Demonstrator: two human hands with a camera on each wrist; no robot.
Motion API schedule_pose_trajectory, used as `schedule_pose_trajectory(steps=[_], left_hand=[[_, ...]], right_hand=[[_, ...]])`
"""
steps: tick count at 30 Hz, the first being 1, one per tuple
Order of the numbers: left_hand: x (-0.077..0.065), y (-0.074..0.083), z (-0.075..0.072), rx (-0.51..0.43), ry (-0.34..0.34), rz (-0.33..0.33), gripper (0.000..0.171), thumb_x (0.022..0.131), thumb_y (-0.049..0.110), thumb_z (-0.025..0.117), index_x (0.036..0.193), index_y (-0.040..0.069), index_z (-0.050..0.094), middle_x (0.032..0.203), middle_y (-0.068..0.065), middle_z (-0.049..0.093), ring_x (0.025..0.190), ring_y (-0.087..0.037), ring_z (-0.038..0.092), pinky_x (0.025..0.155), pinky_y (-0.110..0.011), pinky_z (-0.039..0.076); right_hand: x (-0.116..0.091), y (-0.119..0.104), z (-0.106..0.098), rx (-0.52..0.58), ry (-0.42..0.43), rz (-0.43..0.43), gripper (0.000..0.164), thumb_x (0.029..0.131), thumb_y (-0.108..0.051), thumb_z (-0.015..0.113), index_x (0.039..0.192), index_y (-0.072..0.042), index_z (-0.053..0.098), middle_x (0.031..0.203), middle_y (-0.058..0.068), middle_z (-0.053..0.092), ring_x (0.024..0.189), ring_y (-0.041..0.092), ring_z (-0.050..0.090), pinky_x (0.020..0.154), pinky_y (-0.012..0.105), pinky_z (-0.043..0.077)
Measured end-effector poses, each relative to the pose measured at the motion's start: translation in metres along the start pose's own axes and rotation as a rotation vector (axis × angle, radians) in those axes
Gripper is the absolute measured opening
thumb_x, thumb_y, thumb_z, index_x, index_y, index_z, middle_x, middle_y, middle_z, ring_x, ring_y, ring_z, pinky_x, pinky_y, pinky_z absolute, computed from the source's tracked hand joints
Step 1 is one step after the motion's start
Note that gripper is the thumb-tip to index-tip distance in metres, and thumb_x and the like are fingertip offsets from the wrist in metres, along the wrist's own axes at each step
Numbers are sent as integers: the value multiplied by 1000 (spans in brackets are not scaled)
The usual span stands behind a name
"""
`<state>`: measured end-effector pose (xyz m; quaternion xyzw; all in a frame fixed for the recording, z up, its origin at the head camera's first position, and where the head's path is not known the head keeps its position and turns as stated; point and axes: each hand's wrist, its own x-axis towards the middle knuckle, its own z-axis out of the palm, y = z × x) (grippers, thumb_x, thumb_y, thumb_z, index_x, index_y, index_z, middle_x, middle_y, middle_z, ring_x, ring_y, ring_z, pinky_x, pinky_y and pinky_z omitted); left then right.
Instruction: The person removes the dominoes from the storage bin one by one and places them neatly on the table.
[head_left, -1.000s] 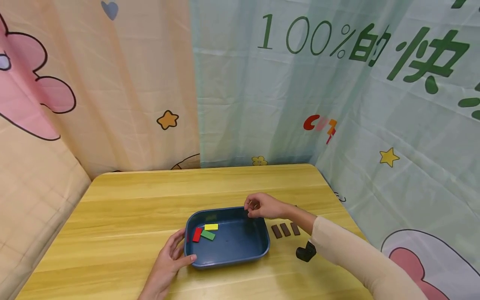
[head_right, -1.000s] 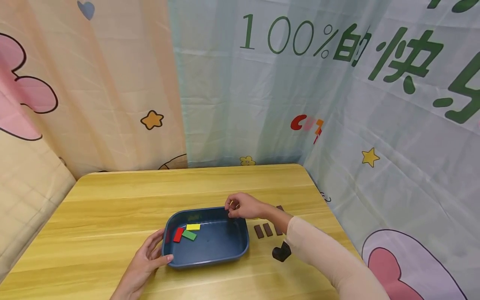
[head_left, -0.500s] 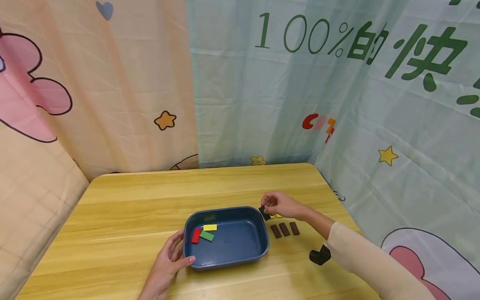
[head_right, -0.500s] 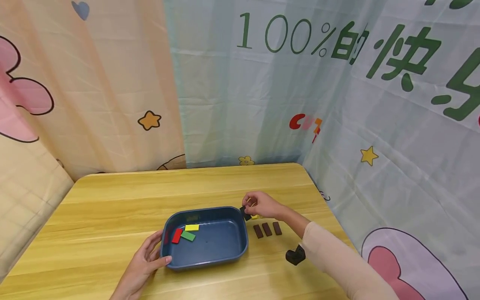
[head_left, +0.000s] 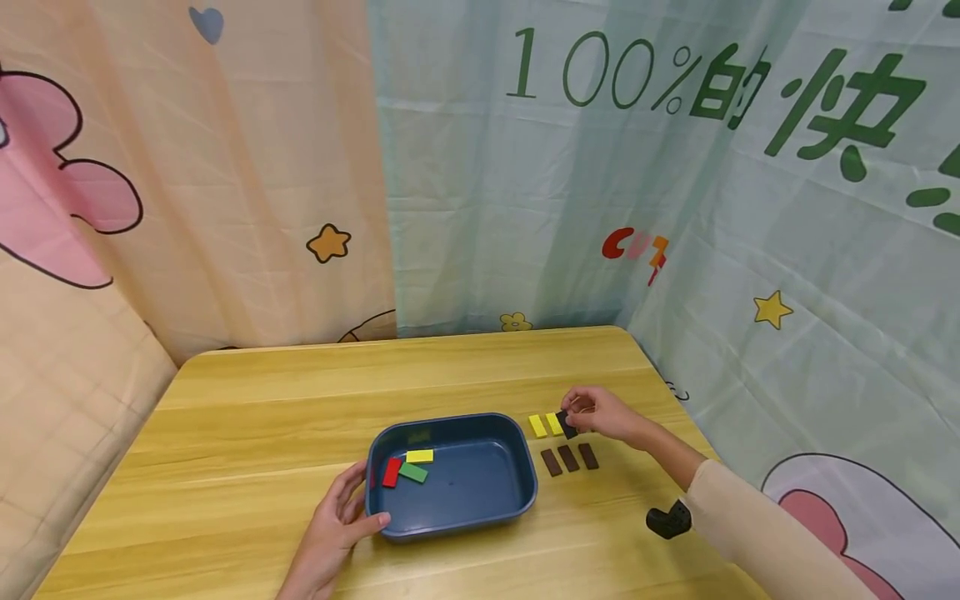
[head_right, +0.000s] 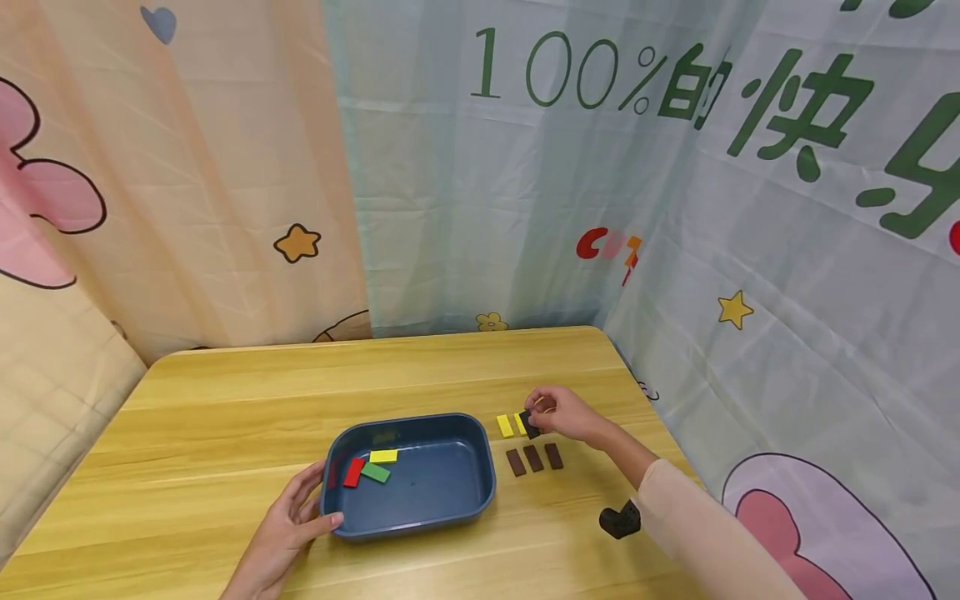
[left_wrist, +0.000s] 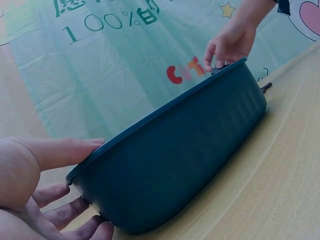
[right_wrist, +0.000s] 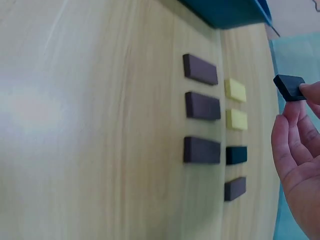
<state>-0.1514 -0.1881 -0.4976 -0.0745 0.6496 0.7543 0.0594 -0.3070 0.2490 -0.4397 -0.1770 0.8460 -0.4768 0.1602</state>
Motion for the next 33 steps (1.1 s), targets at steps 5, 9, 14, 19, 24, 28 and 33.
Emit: schedule_pose_trajectory(steps=[5, 9, 14, 19, 24, 28, 33], left_hand=[[-1, -1, 0, 0, -3, 1, 91, 86, -9, 78, 160, 1, 26, 164, -26, 26, 149, -48, 25, 110, -39, 41], [-2, 0, 0, -13, -10, 5, 90, 86, -10, 77, 159, 0, 26, 164, -26, 26, 149, -47, 25, 108, -33, 43], [-3, 0, -1, -8, -10, 6, 89, 87, -9, 77, 159, 0, 26, 164, -26, 26, 149, -47, 26, 106, -32, 44], [-3, -1, -1, -4, -13, 9, 88, 87, -9, 77, 159, 0, 27, 164, -26, 27, 149, -47, 26, 106, -31, 44], [-3, -2, -1, 5, -17, 9, 89, 87, -8, 77, 159, 0, 26, 164, -26, 27, 149, -47, 26, 109, -36, 43], [-2, 0, -1, 21, -8, -1, 89, 87, -7, 78, 159, 1, 27, 164, -26, 27, 149, -47, 26, 112, -41, 40], [-2, 1, 0, 16, 0, -18, 88, 87, -6, 79, 159, 3, 29, 164, -23, 27, 150, -46, 26, 112, -45, 37]], right_hand=[[-14, 17, -8, 40, 32, 26, 17, 101, -1, 63, 114, 9, 59, 102, 17, 65, 91, 24, 65, 84, 50, 59], [-25, 36, -14, 73, 60, 55, 19, 100, -1, 63, 115, 10, 59, 106, 19, 66, 91, 25, 66, 84, 47, 60], [-35, 56, -20, 71, 74, 69, 19, 99, 0, 65, 114, 10, 61, 104, 17, 68, 91, 25, 67, 79, 37, 61], [-42, 69, -23, 76, 68, 114, 18, 99, 1, 65, 113, 11, 61, 99, 15, 69, 87, 24, 68, 75, 34, 61], [-46, 76, -22, 22, 64, 118, 15, 98, 4, 65, 111, 10, 62, 94, 13, 67, 83, 23, 66, 73, 32, 60], [-45, 76, -20, -86, 68, 87, 13, 96, 2, 68, 107, 8, 64, 88, 8, 64, 77, 22, 62, 67, 30, 56], [-43, 77, -18, -223, 99, 62, 10, 95, 0, 70, 104, 3, 67, 84, 4, 61, 70, 20, 58, 60, 28, 52]])
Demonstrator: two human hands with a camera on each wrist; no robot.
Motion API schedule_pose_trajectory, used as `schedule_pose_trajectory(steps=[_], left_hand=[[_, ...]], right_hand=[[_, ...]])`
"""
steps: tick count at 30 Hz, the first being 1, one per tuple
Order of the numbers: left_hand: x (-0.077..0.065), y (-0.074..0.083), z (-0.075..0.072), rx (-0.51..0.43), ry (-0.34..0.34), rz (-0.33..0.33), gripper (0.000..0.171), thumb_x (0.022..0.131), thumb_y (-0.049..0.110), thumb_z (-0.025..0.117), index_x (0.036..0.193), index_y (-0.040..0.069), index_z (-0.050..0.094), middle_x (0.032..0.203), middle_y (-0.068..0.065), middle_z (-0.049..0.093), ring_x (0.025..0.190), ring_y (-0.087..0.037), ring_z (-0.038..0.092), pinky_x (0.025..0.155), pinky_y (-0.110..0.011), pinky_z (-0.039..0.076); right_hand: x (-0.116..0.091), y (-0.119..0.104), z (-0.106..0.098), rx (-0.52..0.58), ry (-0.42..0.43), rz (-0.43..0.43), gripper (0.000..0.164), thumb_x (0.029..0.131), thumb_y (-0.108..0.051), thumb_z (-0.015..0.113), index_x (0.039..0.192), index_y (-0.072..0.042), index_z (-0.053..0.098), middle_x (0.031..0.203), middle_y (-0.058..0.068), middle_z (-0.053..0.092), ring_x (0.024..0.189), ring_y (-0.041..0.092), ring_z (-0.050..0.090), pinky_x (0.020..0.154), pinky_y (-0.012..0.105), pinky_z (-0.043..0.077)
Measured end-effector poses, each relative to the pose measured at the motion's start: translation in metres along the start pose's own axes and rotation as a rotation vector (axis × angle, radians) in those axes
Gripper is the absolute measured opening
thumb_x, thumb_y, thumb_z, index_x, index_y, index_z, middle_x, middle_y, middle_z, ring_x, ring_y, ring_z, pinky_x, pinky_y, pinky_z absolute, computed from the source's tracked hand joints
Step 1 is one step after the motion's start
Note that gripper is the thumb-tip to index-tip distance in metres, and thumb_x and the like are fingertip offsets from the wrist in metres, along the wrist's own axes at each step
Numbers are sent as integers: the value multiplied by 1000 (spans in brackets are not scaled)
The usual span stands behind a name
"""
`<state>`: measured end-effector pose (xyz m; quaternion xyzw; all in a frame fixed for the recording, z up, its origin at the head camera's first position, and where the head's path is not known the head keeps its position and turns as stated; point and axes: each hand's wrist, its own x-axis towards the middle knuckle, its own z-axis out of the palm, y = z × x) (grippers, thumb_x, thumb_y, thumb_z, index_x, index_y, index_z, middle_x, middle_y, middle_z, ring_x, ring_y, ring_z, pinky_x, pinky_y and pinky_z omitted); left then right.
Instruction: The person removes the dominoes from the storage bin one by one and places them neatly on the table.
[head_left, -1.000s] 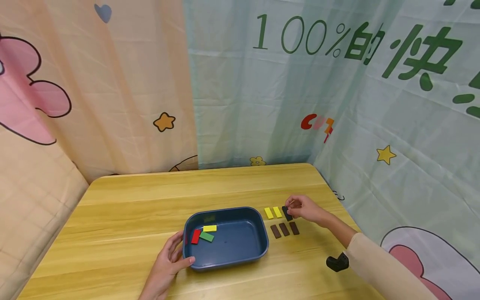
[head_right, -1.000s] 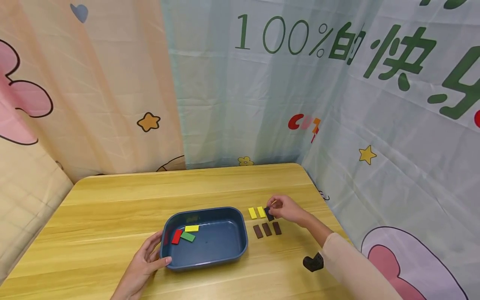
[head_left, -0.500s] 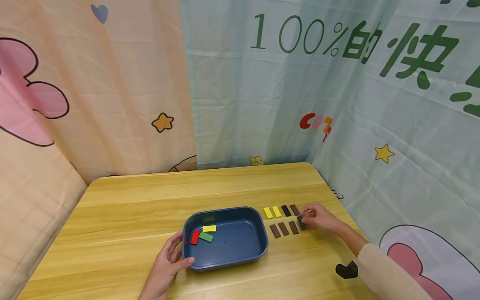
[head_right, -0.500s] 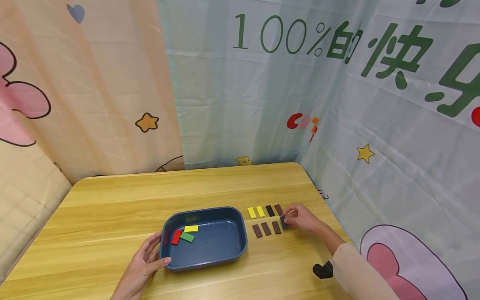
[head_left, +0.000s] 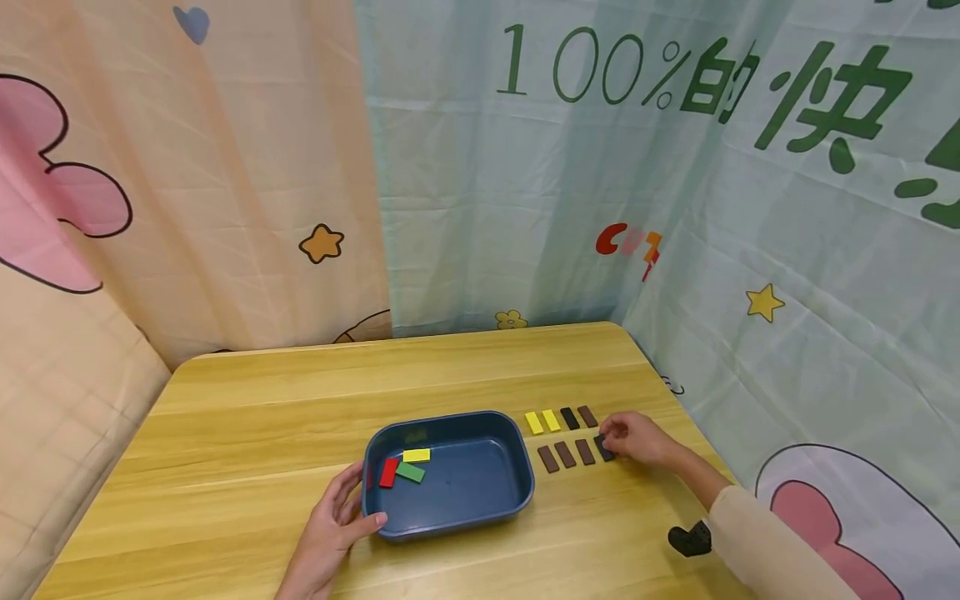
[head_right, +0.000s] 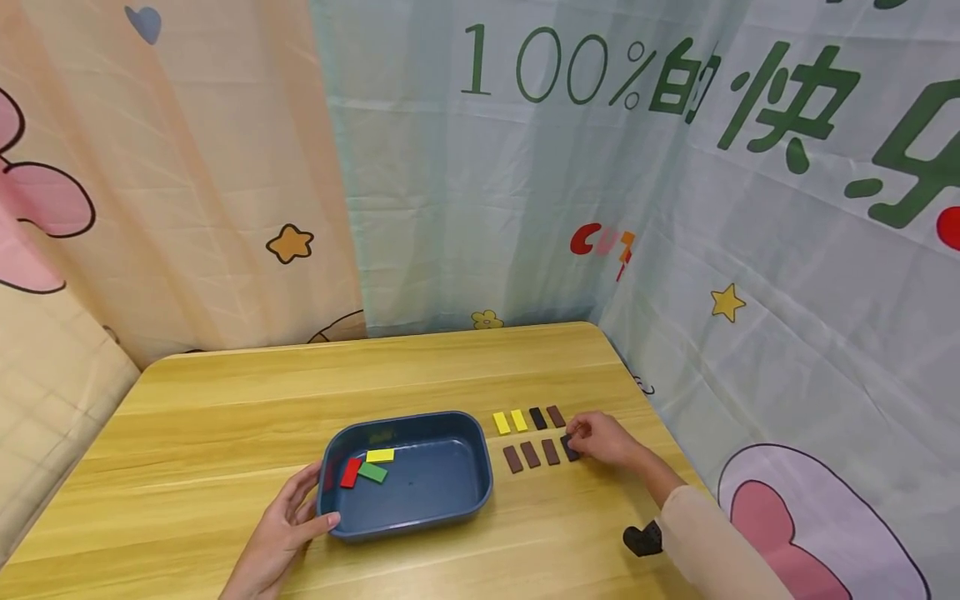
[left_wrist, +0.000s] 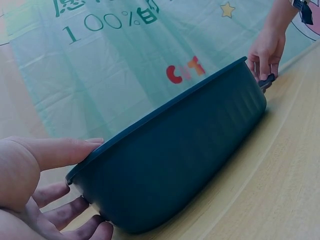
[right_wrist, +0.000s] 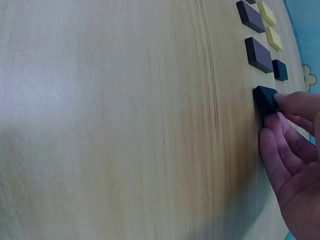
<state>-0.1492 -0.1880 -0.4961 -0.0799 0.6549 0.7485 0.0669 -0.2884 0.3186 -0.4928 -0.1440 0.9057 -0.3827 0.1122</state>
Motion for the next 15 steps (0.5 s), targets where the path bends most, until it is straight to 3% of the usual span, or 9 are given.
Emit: schedule_pose_trajectory(steps=[9, 15], left_hand=[[2, 2, 0, 5, 9, -7, 89, 87, -6, 79, 159, 5, 29, 165, -21, 27, 150, -44, 27, 108, -37, 44], [2, 1, 0, 13, 0, -7, 91, 87, -7, 79, 160, 3, 26, 165, -24, 25, 150, -47, 25, 109, -38, 43]], right_hand=[[4, -1, 1, -64, 42, -17, 8, 94, 0, 70, 101, 0, 67, 82, 2, 59, 66, 18, 55, 57, 29, 50], [3, 1, 2, -63, 42, -13, 7, 93, 0, 70, 100, 0, 67, 81, 2, 59, 65, 19, 55, 56, 30, 49]])
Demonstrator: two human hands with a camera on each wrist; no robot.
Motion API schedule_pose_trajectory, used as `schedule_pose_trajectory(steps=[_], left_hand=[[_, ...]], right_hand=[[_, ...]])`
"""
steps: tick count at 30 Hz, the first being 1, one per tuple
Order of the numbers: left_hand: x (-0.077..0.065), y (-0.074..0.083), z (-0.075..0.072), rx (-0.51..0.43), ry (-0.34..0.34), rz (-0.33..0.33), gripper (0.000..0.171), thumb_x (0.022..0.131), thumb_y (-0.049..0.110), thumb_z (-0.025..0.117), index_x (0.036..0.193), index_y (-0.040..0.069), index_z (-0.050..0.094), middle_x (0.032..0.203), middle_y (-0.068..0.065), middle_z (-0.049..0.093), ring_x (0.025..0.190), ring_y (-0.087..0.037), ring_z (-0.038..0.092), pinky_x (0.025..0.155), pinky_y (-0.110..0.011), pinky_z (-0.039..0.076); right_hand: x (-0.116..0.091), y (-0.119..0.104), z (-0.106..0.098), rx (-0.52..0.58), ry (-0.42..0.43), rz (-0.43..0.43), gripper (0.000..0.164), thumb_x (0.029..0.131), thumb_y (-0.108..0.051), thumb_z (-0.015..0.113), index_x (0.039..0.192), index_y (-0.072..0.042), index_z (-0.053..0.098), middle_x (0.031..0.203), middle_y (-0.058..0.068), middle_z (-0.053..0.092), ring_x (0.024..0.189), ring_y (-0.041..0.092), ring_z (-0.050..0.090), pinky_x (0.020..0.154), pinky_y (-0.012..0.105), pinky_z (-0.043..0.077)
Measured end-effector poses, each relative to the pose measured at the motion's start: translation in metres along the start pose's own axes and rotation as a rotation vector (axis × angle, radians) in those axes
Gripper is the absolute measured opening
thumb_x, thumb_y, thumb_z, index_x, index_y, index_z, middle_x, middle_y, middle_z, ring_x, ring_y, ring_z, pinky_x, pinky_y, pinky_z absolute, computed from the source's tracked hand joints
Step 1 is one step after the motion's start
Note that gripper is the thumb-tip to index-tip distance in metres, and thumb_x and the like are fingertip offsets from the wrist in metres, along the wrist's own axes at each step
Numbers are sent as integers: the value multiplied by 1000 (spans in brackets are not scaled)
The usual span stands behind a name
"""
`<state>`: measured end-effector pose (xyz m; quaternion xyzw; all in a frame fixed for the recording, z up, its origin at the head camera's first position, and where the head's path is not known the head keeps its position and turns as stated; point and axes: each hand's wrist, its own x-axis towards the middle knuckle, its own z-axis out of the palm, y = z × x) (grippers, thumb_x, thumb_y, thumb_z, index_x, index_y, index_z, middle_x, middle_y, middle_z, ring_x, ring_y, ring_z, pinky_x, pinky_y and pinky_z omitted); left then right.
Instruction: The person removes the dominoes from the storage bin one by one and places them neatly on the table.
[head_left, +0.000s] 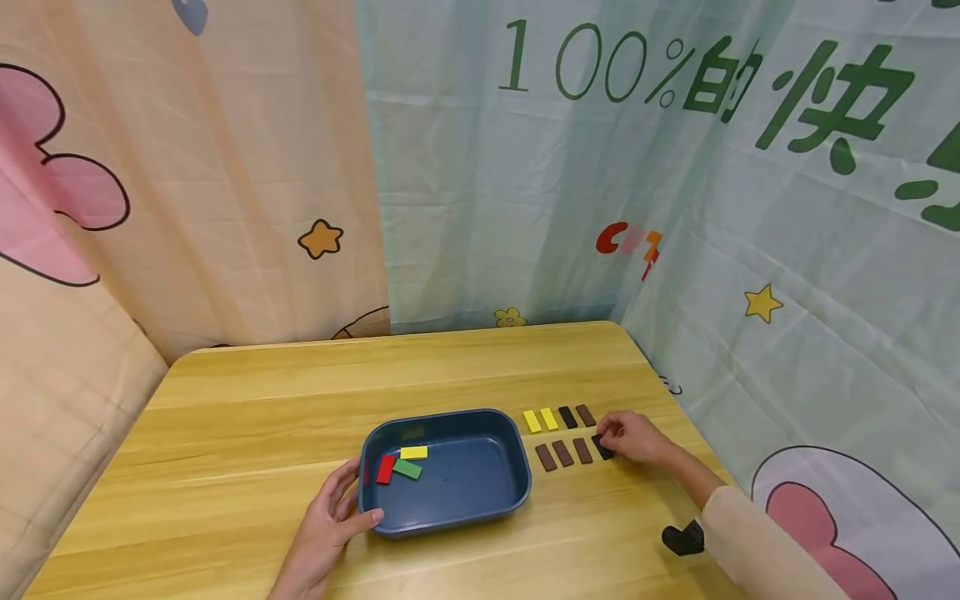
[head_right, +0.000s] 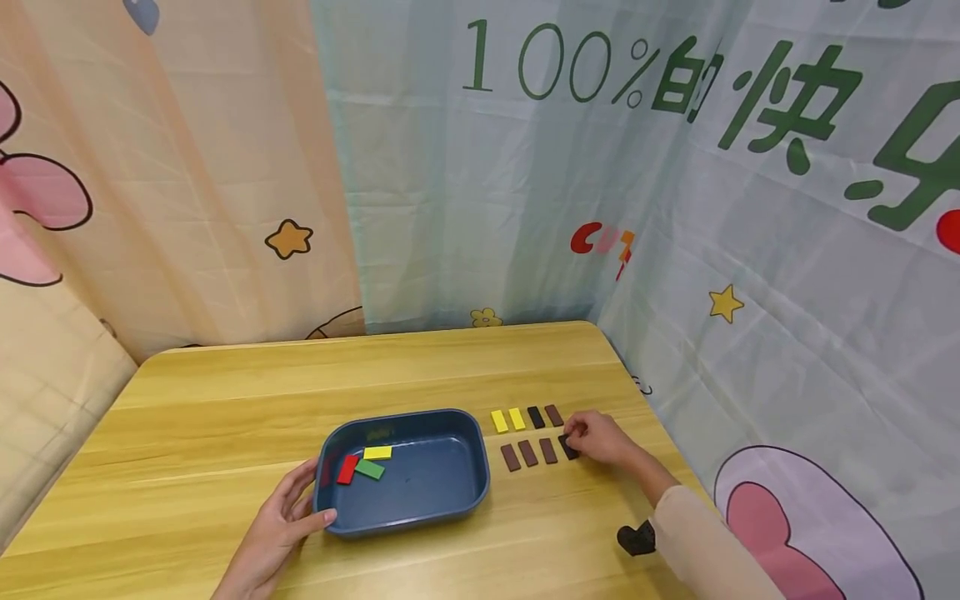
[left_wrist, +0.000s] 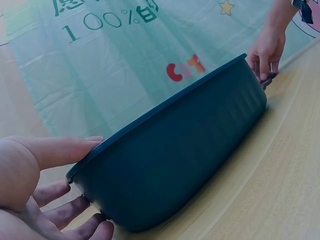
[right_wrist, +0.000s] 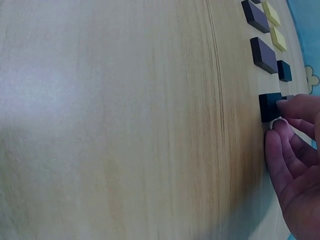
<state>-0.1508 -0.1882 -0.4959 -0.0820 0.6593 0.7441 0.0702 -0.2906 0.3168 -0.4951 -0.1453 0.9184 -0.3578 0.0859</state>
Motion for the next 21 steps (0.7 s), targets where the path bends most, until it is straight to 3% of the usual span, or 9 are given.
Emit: schedule_pose_trajectory(steps=[9, 21], left_hand=[[0, 1, 0, -1, 7, -7, 89, 86, -3, 81, 159, 6, 29, 165, -21, 28, 150, -44, 27, 107, -37, 45], [-1, 0, -1, 1, 11, 4, 89, 86, -5, 80, 160, 5, 29, 164, -23, 28, 149, -45, 28, 110, -42, 43]], right_hand=[[9, -12, -13, 4, 5, 53, 20, 95, -2, 68, 114, 2, 66, 86, 6, 63, 68, 21, 59, 61, 35, 51], [34, -52, -18, -7, -90, -107, 20, 98, -5, 70, 114, 6, 68, 93, 4, 66, 82, 25, 64, 69, 34, 55]])
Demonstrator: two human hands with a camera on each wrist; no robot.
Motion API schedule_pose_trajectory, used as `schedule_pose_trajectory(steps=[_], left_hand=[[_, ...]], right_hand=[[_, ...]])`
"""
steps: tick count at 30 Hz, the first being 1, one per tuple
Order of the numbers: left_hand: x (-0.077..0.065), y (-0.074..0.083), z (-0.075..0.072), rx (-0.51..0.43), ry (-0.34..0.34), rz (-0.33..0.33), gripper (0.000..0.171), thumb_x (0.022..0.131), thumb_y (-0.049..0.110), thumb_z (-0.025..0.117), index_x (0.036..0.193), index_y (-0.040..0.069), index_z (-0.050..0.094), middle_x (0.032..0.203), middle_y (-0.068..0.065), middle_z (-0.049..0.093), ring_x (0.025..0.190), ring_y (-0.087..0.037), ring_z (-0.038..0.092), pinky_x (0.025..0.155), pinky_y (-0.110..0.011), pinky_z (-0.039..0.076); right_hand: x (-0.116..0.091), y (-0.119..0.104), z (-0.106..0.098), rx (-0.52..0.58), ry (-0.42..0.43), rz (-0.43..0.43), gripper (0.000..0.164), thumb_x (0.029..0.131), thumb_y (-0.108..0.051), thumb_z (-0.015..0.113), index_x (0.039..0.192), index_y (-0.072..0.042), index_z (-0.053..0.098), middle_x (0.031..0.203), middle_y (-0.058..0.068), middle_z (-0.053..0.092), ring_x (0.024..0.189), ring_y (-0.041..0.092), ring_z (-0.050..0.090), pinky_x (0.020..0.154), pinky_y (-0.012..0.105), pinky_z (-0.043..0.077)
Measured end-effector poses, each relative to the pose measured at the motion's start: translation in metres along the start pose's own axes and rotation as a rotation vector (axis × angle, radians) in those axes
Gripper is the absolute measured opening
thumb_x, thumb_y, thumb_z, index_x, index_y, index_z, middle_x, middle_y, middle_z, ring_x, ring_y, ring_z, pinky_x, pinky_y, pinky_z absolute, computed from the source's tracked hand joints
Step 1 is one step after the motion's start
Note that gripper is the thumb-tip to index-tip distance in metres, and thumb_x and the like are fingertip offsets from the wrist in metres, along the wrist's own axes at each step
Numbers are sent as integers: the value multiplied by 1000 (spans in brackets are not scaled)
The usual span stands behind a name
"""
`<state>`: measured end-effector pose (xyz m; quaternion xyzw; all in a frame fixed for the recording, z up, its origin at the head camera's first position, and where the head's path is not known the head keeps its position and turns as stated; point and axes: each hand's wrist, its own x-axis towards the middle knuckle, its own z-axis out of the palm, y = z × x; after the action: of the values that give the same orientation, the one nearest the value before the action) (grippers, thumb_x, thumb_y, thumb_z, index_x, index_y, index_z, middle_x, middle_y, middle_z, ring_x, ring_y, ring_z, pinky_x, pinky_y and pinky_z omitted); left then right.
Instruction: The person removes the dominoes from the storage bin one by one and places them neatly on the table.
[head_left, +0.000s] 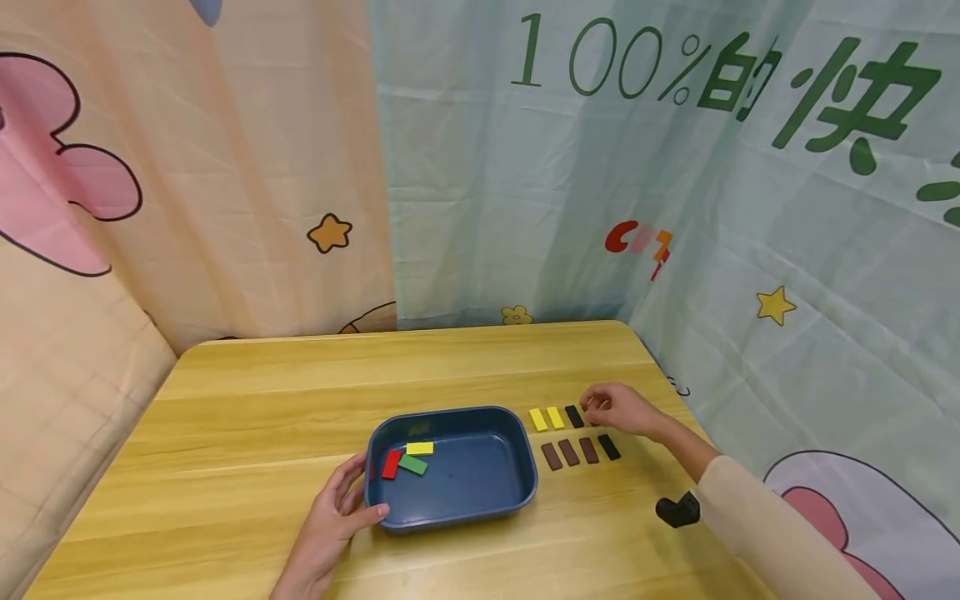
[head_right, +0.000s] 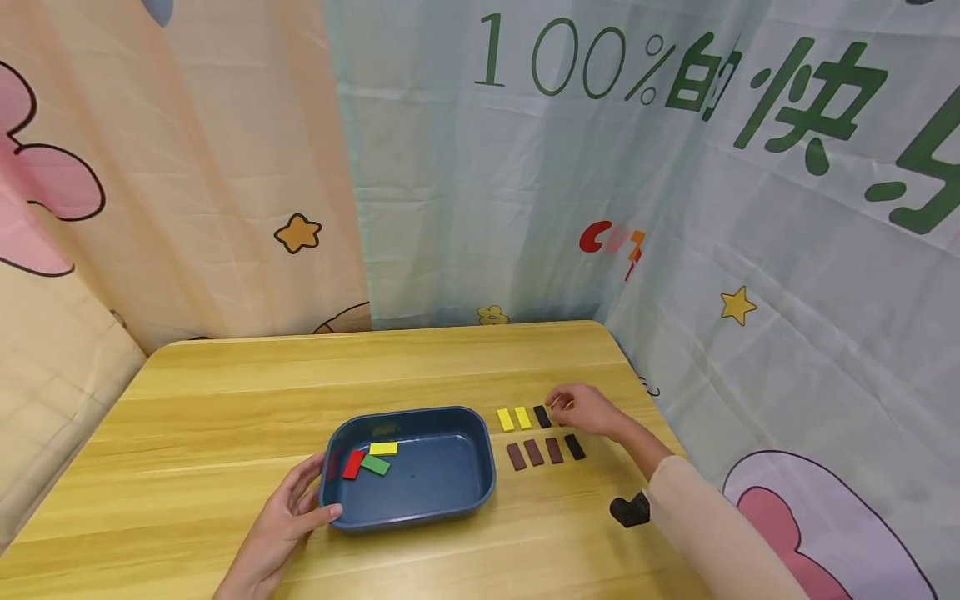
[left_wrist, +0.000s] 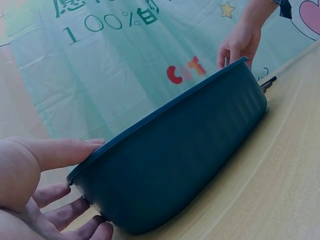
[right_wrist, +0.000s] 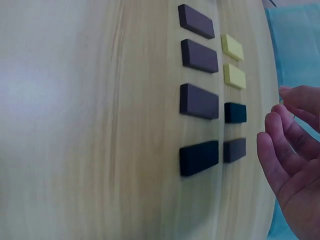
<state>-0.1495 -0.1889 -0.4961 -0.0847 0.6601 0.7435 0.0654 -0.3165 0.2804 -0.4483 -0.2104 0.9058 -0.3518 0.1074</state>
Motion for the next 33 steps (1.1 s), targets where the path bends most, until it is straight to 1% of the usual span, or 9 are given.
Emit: schedule_pose_trajectory(steps=[4, 10, 14, 19, 22, 26, 30, 33], left_hand=[[1, 1, 1, -1, -4, -1, 91, 87, -6, 79, 161, 4, 27, 164, -24, 26, 149, -47, 26, 111, -46, 40], [1, 0, 1, 0, -4, -9, 90, 87, -5, 79, 161, 4, 27, 165, -25, 25, 149, -47, 25, 111, -45, 42], [1, 0, 1, 0, -5, -11, 91, 87, -4, 79, 161, 4, 26, 165, -25, 25, 150, -47, 25, 110, -44, 42], [1, 0, 1, -6, -5, -10, 92, 87, -5, 79, 161, 5, 26, 165, -24, 24, 150, -47, 24, 111, -44, 42], [0, 1, -1, -3, -3, -6, 92, 87, -5, 79, 161, 4, 26, 165, -25, 24, 150, -47, 24, 111, -45, 41], [-1, 2, -1, 2, 10, -13, 90, 86, -3, 81, 160, 6, 29, 164, -23, 27, 149, -46, 27, 111, -43, 42], [-1, 3, 1, 1, 18, -23, 89, 85, -2, 82, 158, 8, 33, 164, -20, 29, 149, -44, 29, 111, -43, 42], [0, 2, 2, 5, 16, -15, 90, 85, -3, 82, 159, 6, 31, 164, -22, 28, 149, -45, 28, 112, -43, 41]], right_hand=[[11, -12, 3, -14, -20, -21, 21, 98, -6, 69, 115, 6, 68, 92, 3, 66, 80, 26, 65, 67, 33, 54], [29, -33, 10, -41, -51, -97, 20, 98, -6, 70, 113, 5, 69, 92, 0, 67, 79, 16, 64, 70, 32, 54], [39, -51, 16, -52, -92, -138, 18, 98, -7, 69, 113, 4, 69, 91, -2, 68, 78, 14, 64, 71, 32, 55], [54, -79, 29, -60, -181, -195, 18, 99, -8, 69, 114, 2, 70, 88, -4, 67, 78, 14, 64, 70, 31, 56], [65, -98, 39, -73, -240, -243, 18, 98, -9, 70, 113, 1, 71, 89, -4, 66, 81, 13, 66, 72, 30, 56], [79, -120, 54, -114, -320, -285, 20, 98, -11, 72, 115, 0, 71, 89, -5, 65, 83, 11, 65, 76, 27, 56], [90, -138, 71, -160, -388, -317, 22, 97, -12, 74, 117, -2, 72, 90, -8, 65, 82, 8, 63, 77, 25, 55], [95, -149, 82, -170, -436, -342, 23, 96, -12, 75, 116, -1, 72, 89, -9, 66, 81, 7, 62, 77, 23, 54]])
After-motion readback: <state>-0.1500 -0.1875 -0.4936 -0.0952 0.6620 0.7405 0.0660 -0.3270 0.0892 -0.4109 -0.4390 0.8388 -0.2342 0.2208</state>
